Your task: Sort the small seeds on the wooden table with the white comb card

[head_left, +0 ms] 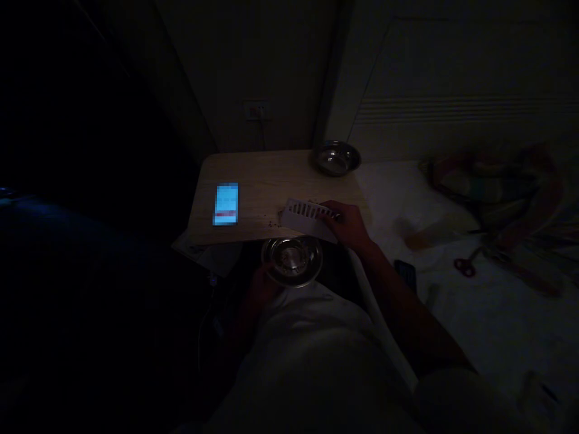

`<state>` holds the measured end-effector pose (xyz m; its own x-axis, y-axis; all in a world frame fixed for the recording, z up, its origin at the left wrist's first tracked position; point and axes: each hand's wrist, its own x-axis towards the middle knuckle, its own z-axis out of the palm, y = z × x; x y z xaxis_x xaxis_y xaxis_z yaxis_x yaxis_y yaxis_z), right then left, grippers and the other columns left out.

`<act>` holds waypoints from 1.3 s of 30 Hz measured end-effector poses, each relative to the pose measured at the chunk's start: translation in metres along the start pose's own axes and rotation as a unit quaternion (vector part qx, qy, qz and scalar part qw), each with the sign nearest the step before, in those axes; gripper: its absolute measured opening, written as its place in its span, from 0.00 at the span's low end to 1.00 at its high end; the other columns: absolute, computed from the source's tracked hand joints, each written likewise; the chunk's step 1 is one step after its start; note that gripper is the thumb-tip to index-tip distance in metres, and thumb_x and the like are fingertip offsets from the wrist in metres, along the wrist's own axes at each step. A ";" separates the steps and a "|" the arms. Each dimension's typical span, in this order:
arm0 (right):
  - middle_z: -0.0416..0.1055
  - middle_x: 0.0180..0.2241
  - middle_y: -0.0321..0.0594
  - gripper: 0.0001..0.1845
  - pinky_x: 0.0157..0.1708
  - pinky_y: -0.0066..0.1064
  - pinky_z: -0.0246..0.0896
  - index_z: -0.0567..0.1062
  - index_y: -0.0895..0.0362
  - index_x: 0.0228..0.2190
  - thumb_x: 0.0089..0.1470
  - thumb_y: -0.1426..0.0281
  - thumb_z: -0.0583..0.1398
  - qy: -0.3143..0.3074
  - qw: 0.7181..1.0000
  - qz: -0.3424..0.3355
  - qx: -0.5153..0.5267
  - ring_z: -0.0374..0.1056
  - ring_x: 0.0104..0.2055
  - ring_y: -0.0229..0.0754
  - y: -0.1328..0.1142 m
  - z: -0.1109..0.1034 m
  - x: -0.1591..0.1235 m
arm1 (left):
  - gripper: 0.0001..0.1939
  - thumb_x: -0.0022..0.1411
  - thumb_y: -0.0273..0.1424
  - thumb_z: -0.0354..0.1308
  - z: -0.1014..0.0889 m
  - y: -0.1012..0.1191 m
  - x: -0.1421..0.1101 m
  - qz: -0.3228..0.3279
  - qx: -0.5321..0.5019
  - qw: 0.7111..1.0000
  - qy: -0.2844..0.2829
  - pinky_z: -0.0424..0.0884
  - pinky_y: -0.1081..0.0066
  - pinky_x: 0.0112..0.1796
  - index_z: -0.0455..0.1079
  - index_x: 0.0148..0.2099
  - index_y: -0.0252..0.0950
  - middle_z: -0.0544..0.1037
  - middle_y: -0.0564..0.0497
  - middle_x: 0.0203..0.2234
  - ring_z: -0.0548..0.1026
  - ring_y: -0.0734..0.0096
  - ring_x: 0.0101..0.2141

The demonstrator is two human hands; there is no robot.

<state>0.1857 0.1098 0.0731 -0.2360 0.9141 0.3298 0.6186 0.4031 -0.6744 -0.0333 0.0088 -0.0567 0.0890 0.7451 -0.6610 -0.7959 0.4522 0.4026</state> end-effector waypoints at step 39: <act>0.77 0.41 0.42 0.15 0.42 0.36 0.66 0.77 0.55 0.42 0.53 0.67 0.58 -0.049 0.998 -0.018 -0.024 0.73 0.41 0.47 -0.006 -0.001 0.002 | 0.10 0.52 0.26 0.59 -0.004 0.000 0.008 -0.033 -0.024 0.999 0.003 0.70 0.60 0.48 0.75 0.40 0.33 0.81 0.46 0.33 0.77 0.57 0.42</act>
<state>0.1823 0.1095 0.0791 -0.3304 0.8996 0.2856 0.6430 0.4360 -0.6297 -0.0351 0.0132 -0.0645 0.1392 0.7114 -0.6889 -0.8157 0.4768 0.3276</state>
